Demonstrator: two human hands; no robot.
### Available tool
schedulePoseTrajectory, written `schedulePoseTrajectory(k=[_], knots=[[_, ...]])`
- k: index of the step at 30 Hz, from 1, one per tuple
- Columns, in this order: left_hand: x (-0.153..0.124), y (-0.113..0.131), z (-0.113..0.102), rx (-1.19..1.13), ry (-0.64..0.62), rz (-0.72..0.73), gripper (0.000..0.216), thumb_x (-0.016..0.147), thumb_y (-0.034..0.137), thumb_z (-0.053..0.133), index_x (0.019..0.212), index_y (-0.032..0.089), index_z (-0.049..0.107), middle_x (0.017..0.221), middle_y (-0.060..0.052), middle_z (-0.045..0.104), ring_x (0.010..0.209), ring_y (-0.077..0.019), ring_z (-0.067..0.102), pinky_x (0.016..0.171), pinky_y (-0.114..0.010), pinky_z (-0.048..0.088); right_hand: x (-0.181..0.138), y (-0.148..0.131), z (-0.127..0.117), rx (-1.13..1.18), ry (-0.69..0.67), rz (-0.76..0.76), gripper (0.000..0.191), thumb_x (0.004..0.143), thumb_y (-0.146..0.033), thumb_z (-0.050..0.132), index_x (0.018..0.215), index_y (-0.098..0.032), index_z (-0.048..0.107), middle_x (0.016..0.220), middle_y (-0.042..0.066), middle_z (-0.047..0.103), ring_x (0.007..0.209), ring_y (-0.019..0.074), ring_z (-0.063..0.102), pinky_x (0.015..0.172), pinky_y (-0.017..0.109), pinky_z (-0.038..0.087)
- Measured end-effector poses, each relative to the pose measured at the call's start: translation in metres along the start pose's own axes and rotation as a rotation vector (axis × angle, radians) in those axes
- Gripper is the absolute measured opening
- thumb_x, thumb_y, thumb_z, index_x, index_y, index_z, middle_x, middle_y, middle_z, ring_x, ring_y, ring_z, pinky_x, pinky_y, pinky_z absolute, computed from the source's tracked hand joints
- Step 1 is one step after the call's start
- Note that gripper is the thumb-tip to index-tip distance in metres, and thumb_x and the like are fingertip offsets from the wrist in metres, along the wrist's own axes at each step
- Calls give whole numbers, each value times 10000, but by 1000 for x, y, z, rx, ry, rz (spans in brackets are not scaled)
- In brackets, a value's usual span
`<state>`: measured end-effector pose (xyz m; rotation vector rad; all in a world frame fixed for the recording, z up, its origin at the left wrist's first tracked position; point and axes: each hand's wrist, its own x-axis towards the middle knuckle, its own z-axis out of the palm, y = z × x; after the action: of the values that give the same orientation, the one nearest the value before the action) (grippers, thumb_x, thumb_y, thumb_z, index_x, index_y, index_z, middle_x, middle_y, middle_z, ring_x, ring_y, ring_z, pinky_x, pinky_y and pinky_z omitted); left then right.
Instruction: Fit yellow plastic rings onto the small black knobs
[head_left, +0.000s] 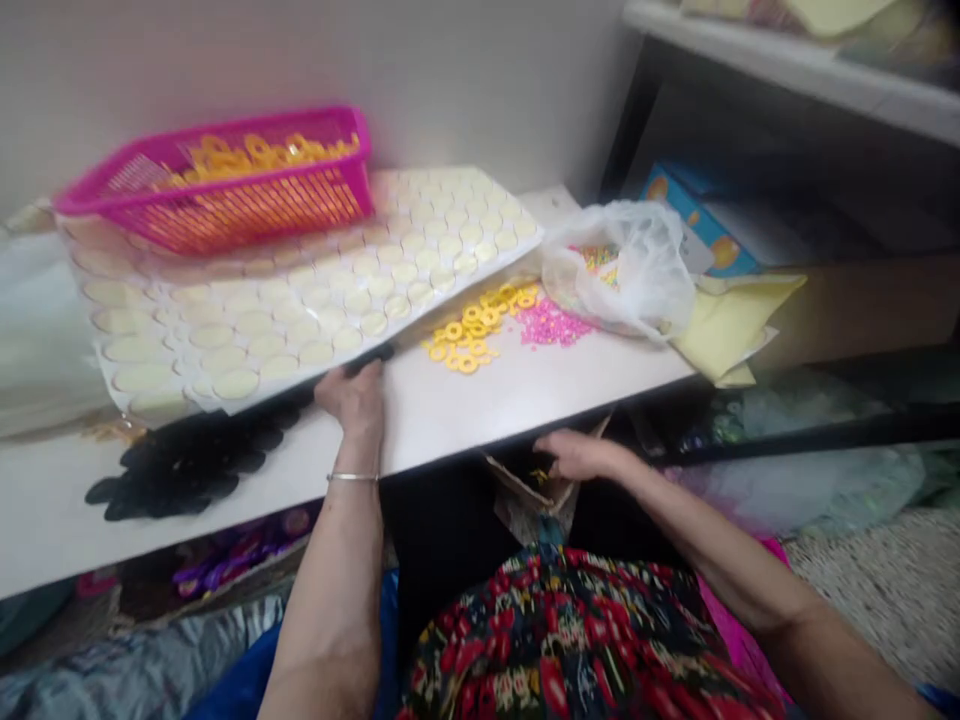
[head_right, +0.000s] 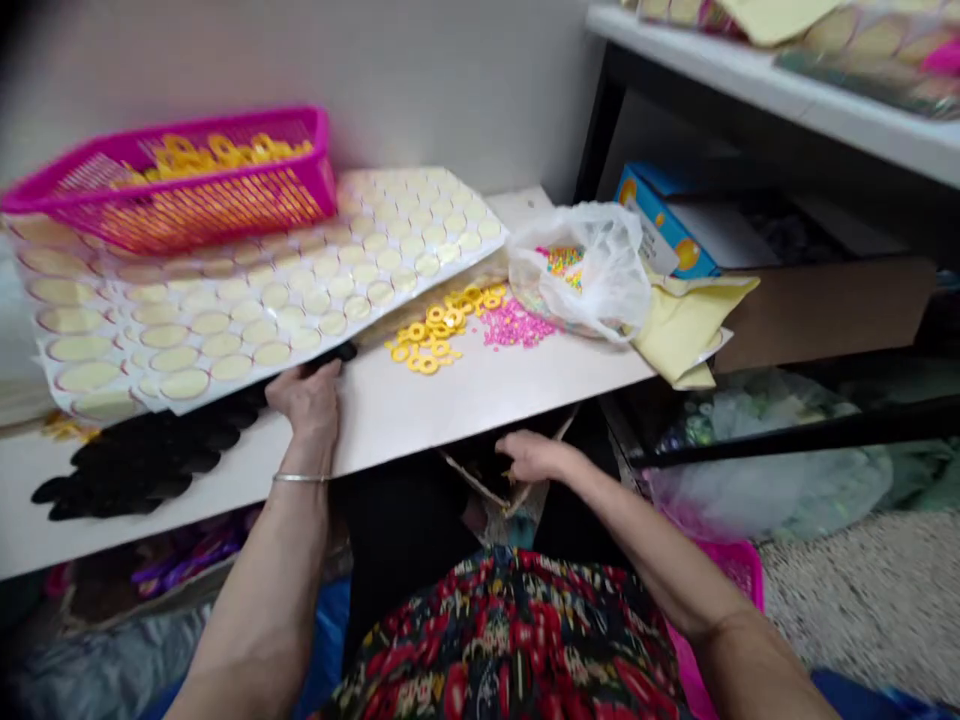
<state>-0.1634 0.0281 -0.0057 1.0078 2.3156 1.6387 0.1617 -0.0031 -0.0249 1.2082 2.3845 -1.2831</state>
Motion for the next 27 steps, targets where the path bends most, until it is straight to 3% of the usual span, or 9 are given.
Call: schedulePoseTrajectory(k=[4, 7, 10, 12, 14, 16, 21, 27], knots=[[-1, -8, 7, 34, 25, 28, 316, 582, 328, 639, 787, 88, 650, 654, 18, 561, 574, -87, 456, 552, -212, 393, -30, 15, -35, 544, 39, -96, 219, 668, -244, 628, 860, -139, 643, 672, 16, 637, 606, 136, 580, 562, 249, 448], [0, -8, 9, 53, -9, 15, 321, 587, 321, 637, 807, 89, 649, 676, 9, 574, 595, -95, 471, 555, -210, 395, -35, 18, -58, 714, 343, -85, 222, 704, -323, 616, 829, -139, 606, 559, -15, 559, 474, 99, 506, 480, 234, 404], [-8, 0, 8, 91, -34, -1, 308, 596, 288, 615, 827, 87, 649, 691, -1, 582, 625, -110, 493, 567, -217, 397, -22, 21, -74, 422, 776, -108, 164, 730, -296, 581, 782, -141, 588, 649, 15, 556, 564, 121, 507, 540, 260, 412], [-22, 6, 7, 112, -39, -6, 312, 597, 270, 604, 848, 89, 647, 700, -4, 589, 642, -116, 508, 575, -218, 398, -6, 25, -82, 82, 954, -109, 126, 726, -241, 558, 795, -138, 581, 827, 70, 573, 736, 177, 527, 656, 313, 433], [-43, 13, 6, 110, -63, 1, 305, 603, 267, 594, 851, 97, 647, 696, 2, 588, 637, -111, 511, 573, -213, 392, 11, 32, -87, -175, 960, -80, 115, 715, -194, 534, 804, -132, 570, 953, 111, 539, 843, 219, 505, 728, 356, 425], [-68, 19, 8, 101, -124, 11, 288, 614, 276, 587, 842, 112, 649, 680, 14, 580, 615, -101, 503, 563, -206, 382, 26, 38, -88, -282, 922, -50, 95, 730, -172, 491, 776, -131, 563, 933, 113, 516, 856, 226, 487, 748, 367, 412], [-117, 31, 17, 7, -326, 71, 287, 613, 292, 609, 856, 148, 659, 655, 29, 574, 605, -96, 503, 587, -208, 386, 38, 46, -80, -302, 1003, -36, 153, 776, -171, 426, 701, -141, 556, 805, 84, 507, 791, 203, 461, 704, 326, 377], [-144, 50, 41, -65, -563, 170, 252, 589, 277, 640, 815, 169, 660, 642, 32, 573, 604, -103, 507, 594, -221, 392, 27, 42, -75, -381, 976, -144, 227, 804, -141, 389, 697, -147, 588, 771, 73, 537, 759, 180, 482, 656, 276, 355]])
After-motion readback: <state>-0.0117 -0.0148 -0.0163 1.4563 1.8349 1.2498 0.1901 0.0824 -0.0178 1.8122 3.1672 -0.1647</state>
